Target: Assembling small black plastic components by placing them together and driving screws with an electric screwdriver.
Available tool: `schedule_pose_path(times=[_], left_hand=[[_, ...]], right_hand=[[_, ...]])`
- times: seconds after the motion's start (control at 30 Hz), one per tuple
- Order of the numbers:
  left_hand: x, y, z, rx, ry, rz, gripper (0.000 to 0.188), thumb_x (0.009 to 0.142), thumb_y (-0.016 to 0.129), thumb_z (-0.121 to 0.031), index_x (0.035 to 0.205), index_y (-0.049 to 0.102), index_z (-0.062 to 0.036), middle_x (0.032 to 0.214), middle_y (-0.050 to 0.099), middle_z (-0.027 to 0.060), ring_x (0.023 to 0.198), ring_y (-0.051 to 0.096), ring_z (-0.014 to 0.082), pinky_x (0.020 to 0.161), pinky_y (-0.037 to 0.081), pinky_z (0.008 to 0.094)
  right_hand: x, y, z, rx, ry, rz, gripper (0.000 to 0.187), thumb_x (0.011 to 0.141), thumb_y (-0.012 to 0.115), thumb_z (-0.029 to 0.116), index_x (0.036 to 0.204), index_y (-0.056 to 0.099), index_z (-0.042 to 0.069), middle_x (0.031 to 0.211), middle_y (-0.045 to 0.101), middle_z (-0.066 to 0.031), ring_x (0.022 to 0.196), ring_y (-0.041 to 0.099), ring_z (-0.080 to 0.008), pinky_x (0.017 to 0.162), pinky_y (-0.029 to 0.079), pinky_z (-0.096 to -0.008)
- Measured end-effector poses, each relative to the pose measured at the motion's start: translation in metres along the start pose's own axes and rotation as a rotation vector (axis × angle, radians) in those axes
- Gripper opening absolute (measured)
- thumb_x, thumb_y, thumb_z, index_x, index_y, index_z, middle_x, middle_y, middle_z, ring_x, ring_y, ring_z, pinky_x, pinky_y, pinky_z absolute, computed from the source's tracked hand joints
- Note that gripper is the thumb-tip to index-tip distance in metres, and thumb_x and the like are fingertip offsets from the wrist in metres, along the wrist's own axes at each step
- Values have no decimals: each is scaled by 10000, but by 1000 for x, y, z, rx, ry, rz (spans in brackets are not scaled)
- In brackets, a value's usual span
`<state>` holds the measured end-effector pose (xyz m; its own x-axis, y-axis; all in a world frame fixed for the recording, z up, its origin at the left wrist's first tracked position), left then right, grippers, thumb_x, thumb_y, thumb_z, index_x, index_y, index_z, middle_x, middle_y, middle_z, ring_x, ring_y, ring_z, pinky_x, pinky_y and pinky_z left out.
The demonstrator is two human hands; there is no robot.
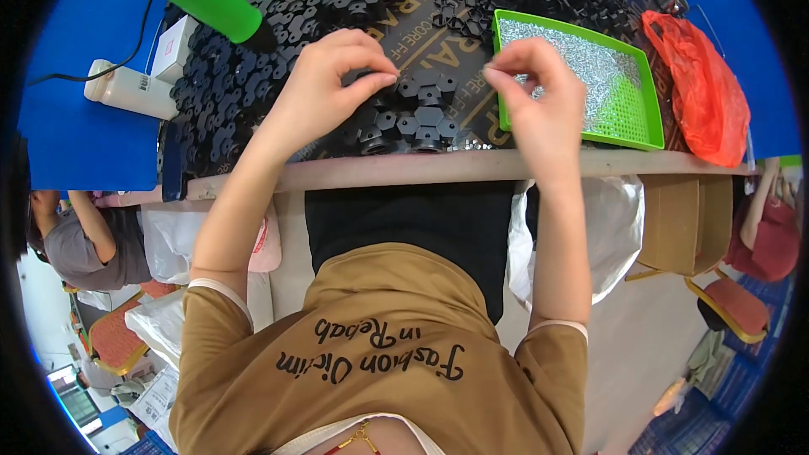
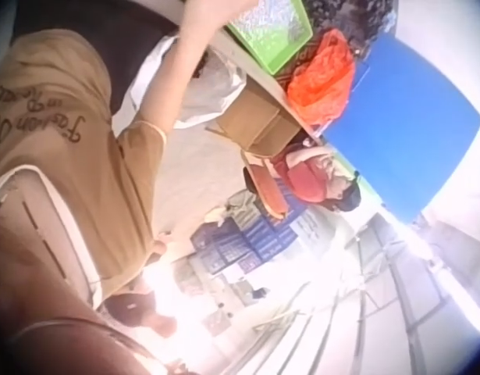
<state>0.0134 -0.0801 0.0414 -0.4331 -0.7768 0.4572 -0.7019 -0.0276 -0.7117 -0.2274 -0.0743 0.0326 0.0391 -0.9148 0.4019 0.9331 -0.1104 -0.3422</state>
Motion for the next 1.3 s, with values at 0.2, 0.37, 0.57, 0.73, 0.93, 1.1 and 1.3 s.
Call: schedule_pose_path(times=[0.2, 0.37, 0.57, 0.73, 0.93, 1.1, 1.3], left_hand=[[-2, 12, -1, 59, 57, 0, 79, 769, 733, -92, 837, 714, -56, 837, 633, 40, 832, 588, 216, 767, 450, 326], [-4, 13, -3, 166, 102, -13, 69, 766, 735, -113, 826, 721, -84, 828, 630, 11, 842, 584, 196, 793, 416, 332], [-7, 13, -8, 283, 186, -19, 84, 746, 737, -105, 826, 723, -83, 841, 642, 7, 850, 590, 191, 790, 418, 343], [-10, 12, -13, 332, 258, 3, 106, 752, 727, -100, 850, 720, -59, 861, 653, 17, 860, 595, 187, 813, 417, 338], [-7, 13, -16, 317, 240, 23, 103, 764, 714, -110, 852, 718, -55, 859, 644, 27, 865, 595, 198, 825, 418, 343], [38, 19, -26, 428, 203, 75, 101, 808, 654, -128, 859, 725, -80, 855, 645, 68, 904, 610, 245, 832, 449, 358], [125, 99, -38, 404, 203, 494, 149, 749, 652, -159, 847, 728, -76, 879, 717, 115, 855, 687, 297, 751, 527, 423]], right_hand=[[-1, 36, 3, 125, 73, 17, 127, 812, 631, -73, 885, 571, 13, 783, 621, -23, 731, 606, -98, 628, 498, -247], [-3, 36, 8, -10, -1, 20, 136, 811, 611, -86, 886, 569, 20, 764, 609, -56, 693, 608, -143, 621, 490, -266], [-2, 40, 6, -306, -221, -6, 153, 776, 644, -47, 867, 572, 52, 780, 630, -95, 689, 609, -280, 621, 476, -351], [-4, 41, 4, -421, -344, -32, 163, 760, 655, -27, 864, 575, 71, 776, 641, -91, 696, 598, -306, 623, 461, -394], [-9, 33, 4, -423, -382, 84, 191, 774, 623, -42, 927, 601, 70, 806, 671, -87, 784, 639, -296, 676, 491, -387], [1, -4, -3, -485, -285, -64, 286, 819, 604, -2, 1095, 636, 67, 971, 683, -121, 866, 652, -308, 769, 511, -395], [9, -25, -31, -606, 36, 108, 136, 793, 641, 7, 926, 664, -12, 877, 643, -168, 782, 638, -327, 725, 494, -400]])
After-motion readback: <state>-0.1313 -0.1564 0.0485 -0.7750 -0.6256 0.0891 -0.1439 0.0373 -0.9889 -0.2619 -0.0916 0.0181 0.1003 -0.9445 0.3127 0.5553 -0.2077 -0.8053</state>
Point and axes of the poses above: each hand's wrist, its own x-axis towards the middle knuckle, its own y-axis out of the palm, z = x × y, the point moved 2 cm from there along x, towards the middle knuckle
